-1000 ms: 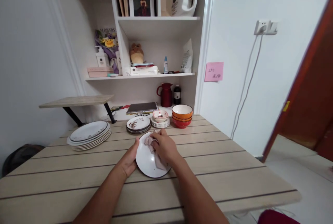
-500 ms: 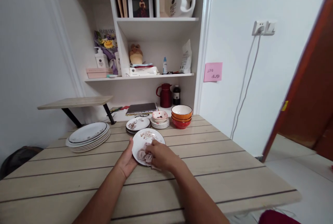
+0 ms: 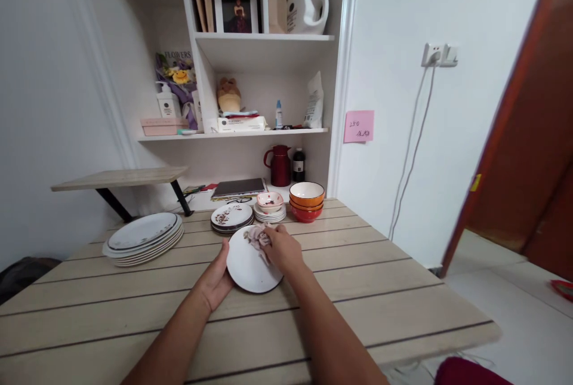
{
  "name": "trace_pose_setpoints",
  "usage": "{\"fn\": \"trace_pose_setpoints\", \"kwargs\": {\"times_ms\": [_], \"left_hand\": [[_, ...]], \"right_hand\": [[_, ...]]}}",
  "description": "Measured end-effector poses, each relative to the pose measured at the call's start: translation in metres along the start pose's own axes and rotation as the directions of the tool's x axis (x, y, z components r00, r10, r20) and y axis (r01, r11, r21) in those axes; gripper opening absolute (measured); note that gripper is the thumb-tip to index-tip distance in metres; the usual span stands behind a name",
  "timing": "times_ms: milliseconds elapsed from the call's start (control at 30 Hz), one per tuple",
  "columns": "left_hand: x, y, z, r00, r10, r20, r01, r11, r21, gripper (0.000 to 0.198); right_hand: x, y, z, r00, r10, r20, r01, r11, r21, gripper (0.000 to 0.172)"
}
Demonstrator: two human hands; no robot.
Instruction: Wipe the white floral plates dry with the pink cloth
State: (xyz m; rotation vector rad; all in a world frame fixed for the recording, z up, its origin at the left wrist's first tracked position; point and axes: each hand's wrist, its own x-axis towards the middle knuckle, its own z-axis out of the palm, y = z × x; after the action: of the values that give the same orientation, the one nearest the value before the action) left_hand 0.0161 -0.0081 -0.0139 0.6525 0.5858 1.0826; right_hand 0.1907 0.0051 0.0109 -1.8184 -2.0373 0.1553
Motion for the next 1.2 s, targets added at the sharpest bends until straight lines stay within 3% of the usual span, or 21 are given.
{"fn": "trace_pose_setpoints", "kwargs": {"times_ms": [167,333,433,533,700,800,933,1033,1200], "left_hand": [[0.002,-0.001,-0.003,0.998,0.03,-0.063,-0.033,0.999,-0.042,0.061],[0.003,0.0,-0.006,0.999,0.033,-0.038,-0.036,0.997,-0.072,0.064],[0.002,0.001,-0.005,1.0,-0.005,0.025,0.006,0.998,-0.067,0.064],[0.002,0.0,-0.004,0.998,-0.038,0.058,0.041,0.998,-0.052,0.063],[0.003,-0.001,-0.004,0.995,-0.019,0.099,0.02,1.0,-0.012,0.061],[0.002,-0.003,-0.003,0.996,-0.01,0.084,0.012,1.0,-0.018,0.062],[0.003,-0.004,-0.004,1.0,0.024,0.006,-0.023,0.998,-0.054,0.062],[0.004,-0.006,-0.007,0.998,0.053,-0.03,-0.056,0.995,-0.081,0.065],[0.005,-0.006,-0.011,0.997,0.062,-0.04,-0.066,0.992,-0.105,0.067]], "right_hand": [[-0.013,0.002,-0.002,0.996,-0.033,0.086,0.038,0.998,-0.054,0.034],[-0.028,-0.019,0.002,0.947,-0.26,0.191,0.267,0.963,-0.015,0.036],[-0.028,-0.029,0.008,0.921,-0.359,0.149,0.353,0.933,0.067,0.039],[-0.02,-0.033,0.012,0.946,-0.323,0.034,0.319,0.943,0.092,0.037],[-0.008,-0.024,0.007,0.989,-0.102,-0.108,0.111,0.991,0.077,0.036],[-0.006,-0.01,0.002,0.993,0.003,-0.115,0.002,0.999,0.045,0.041],[-0.007,0.003,0.002,0.997,0.07,-0.012,-0.071,0.997,-0.039,0.037],[-0.008,0.005,0.005,0.997,0.045,0.058,-0.041,0.997,-0.068,0.036],[-0.014,-0.003,0.005,0.962,-0.203,0.182,0.204,0.979,0.014,0.031]]}}
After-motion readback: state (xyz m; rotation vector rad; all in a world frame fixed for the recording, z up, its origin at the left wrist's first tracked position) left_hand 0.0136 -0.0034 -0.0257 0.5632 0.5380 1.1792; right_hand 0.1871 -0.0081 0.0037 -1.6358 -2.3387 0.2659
